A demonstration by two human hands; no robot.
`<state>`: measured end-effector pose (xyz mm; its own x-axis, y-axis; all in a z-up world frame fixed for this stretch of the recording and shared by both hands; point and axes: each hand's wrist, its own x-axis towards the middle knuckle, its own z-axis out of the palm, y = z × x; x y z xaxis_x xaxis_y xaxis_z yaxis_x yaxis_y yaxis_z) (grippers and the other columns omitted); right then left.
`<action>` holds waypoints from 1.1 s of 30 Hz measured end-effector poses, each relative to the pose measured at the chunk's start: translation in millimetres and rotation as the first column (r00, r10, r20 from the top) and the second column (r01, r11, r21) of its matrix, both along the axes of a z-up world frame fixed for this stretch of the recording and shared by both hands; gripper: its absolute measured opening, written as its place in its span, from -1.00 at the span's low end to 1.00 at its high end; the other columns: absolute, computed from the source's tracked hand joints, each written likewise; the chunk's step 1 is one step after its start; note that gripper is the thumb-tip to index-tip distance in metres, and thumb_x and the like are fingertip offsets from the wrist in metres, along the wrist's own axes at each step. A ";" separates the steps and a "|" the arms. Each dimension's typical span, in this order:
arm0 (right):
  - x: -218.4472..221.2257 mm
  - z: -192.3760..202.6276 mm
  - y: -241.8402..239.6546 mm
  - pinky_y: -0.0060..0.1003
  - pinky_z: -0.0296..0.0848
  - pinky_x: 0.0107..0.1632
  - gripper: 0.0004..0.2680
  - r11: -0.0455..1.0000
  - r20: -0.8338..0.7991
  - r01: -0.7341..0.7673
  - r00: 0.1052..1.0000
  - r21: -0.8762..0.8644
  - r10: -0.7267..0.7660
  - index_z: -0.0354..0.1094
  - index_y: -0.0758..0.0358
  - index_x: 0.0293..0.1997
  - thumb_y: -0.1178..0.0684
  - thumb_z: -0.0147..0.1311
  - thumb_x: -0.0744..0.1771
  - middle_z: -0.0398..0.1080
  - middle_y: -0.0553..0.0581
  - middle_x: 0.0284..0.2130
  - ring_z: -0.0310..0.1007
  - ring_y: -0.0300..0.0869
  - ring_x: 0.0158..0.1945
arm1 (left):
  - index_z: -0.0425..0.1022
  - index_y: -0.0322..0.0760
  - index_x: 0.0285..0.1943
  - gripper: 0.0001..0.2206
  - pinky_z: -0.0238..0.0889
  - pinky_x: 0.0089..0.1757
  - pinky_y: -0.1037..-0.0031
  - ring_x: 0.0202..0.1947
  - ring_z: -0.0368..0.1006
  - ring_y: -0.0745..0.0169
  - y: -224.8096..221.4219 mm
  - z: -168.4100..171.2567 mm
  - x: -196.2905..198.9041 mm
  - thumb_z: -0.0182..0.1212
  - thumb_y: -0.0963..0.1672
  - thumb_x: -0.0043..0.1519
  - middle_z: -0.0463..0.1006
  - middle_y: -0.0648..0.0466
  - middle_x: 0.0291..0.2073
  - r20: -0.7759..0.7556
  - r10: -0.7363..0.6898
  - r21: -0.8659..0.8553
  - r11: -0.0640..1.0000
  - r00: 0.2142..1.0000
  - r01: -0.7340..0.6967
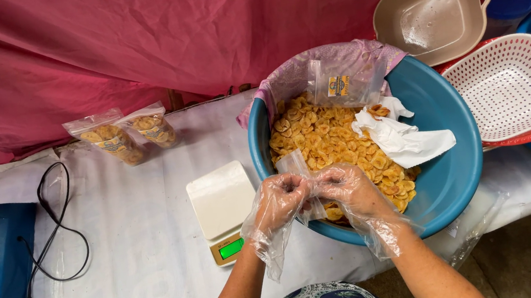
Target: The person fills plastic bags with banana chips from a large bowl, weighs each bag on a digital scale, and adjusts the amount to reach the desired weight.
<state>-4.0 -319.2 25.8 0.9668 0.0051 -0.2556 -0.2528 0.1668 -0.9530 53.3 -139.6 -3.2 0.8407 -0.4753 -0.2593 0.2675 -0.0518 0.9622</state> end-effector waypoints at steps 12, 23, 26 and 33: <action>1.9 -4.9 3.8 -0.23 0.60 -0.17 -0.89 0.999 -0.041 0.012 0.999 -0.049 -0.014 0.51 0.47 -0.18 0.27 0.11 0.29 0.58 0.25 -0.35 0.60 -0.11 -0.31 | 0.59 -0.44 -0.22 -0.78 0.44 -0.40 0.52 -0.48 0.52 0.35 9.2 -24.6 -0.4 0.31 -0.11 0.20 0.60 0.03 -0.46 0.058 -0.006 -0.127 0.992 0.998 0.013; 12.6 -40.0 11.6 -0.22 0.66 -0.08 -0.89 0.994 0.039 0.103 0.994 0.039 -0.105 0.38 0.38 -0.09 0.27 -0.02 0.33 0.52 0.15 -0.22 0.59 -0.13 -0.18 | 0.56 -0.47 -0.01 -0.75 0.59 -0.16 0.30 -0.26 0.64 0.14 27.2 -11.8 -1.2 0.22 -0.15 0.22 0.67 -0.08 -0.27 -0.026 0.017 -0.184 0.983 1.000 -0.021; 7.6 -39.1 19.2 -0.22 0.62 -0.12 -0.87 0.994 0.061 0.097 0.994 -0.048 -0.094 0.39 0.41 -0.06 0.26 0.09 0.32 0.49 0.19 -0.24 0.55 -0.12 -0.23 | 0.55 -0.50 0.01 -0.76 0.58 -0.11 0.24 -0.23 0.64 0.08 31.4 -14.0 -5.0 0.16 -0.16 0.27 0.67 -0.12 -0.26 -0.167 0.009 -0.311 0.949 0.986 -0.061; 3.9 -25.3 29.3 -0.35 0.56 -0.13 -0.83 0.946 0.248 0.093 0.969 -0.312 -0.013 0.48 0.46 -0.12 0.26 0.23 0.25 0.52 0.13 -0.21 0.54 -0.25 -0.21 | 0.65 -0.47 -0.20 -0.86 0.49 -0.23 0.45 -0.36 0.55 0.27 44.2 -2.9 -2.6 0.28 -0.20 0.18 0.66 -0.02 -0.39 0.009 0.035 -0.136 0.990 0.999 -0.034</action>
<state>-0.1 -289.9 0.5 0.9958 -0.0911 0.0037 -0.0100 -0.1488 -0.9888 50.7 -95.5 -6.1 0.8597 -0.4760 -0.1853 0.2563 0.0882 0.9626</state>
